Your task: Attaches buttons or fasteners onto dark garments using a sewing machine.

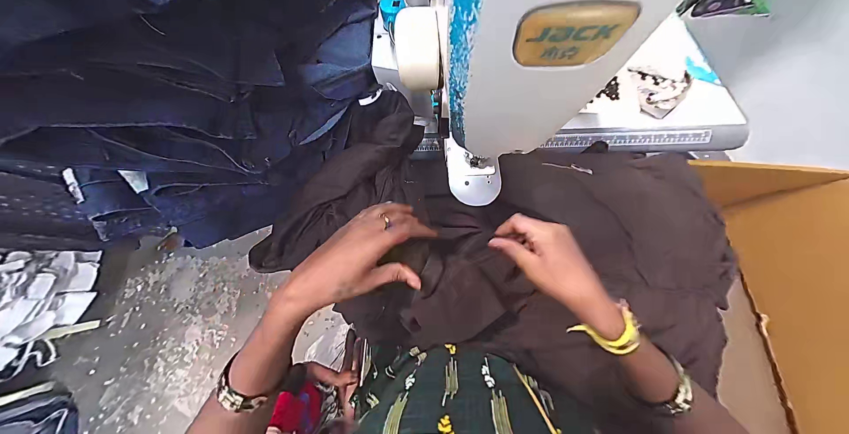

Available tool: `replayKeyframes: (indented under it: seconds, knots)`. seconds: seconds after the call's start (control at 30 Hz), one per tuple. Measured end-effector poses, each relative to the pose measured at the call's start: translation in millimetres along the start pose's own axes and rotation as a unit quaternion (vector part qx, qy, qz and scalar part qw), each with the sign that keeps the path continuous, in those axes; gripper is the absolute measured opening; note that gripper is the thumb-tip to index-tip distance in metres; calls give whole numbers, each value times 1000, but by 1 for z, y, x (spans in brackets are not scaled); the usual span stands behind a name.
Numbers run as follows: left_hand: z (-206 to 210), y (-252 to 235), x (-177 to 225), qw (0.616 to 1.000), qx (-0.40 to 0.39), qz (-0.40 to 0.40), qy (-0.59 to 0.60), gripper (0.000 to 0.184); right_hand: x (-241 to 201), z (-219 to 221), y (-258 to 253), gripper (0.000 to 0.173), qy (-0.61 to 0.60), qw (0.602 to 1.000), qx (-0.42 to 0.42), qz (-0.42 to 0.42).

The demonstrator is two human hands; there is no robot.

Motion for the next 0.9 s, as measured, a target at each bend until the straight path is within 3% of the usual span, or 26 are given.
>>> replayKeyframes:
  seconds: [0.1, 0.2, 0.3, 0.4, 0.53, 0.6, 0.63, 0.7, 0.73, 0.77, 0.83, 0.87, 0.9]
  knots:
    - [14, 11, 10, 1000, -10, 4, -25, 37, 42, -54, -24, 20, -2, 993, 40, 107]
    - [24, 17, 24, 999, -28, 16, -39, 31, 71, -69, -30, 22, 63, 979, 90, 170]
    - [18, 15, 29, 996, 14, 13, -84, 38, 55, -78, -16, 27, 82, 983, 144, 86]
    - [24, -10, 46, 994, 47, 34, -93, 18, 25, -76, 11, 23, 53, 986, 158, -9]
    - [98, -56, 72, 975, 19, 164, -151, 30, 5, -61, 30, 21, -5, 989, 140, -54]
    - [113, -71, 72, 969, 98, 206, -98, 20, -1, -64, 35, 36, -45, 990, 115, -71]
    - [106, -76, 72, 970, 153, 186, -37, 16, -8, -66, 39, 52, -79, 989, 88, -86]
    - [74, -80, 75, 966, 233, 92, 65, 16, -26, -70, 46, 81, -129, 984, 21, -123]
    - [55, -79, 77, 963, 251, 45, 92, 15, -37, -70, 48, 84, -131, 981, 11, -146]
    - [39, -76, 79, 962, 253, 4, 105, 15, -47, -69, 46, 76, -126, 978, 26, -165]
    - [20, -68, 76, 964, 235, -52, 115, 21, -57, -61, 35, 37, -139, 969, 108, -174]
    - [16, -64, 69, 964, 226, -67, 121, 25, -56, -55, 25, 25, -151, 966, 134, -161]
    - [14, -61, 59, 964, 220, -80, 127, 26, -52, -48, 14, 25, -165, 966, 142, -138]
Point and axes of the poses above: each hand's wrist, its own y-axis away from the middle knuckle, its own z-axis out of the palm, x = y × z, the point moved 4 cm from there along -y, towards the middle knuckle, and after that the axes turned 8 degrees about z, right-handed, at the moved point
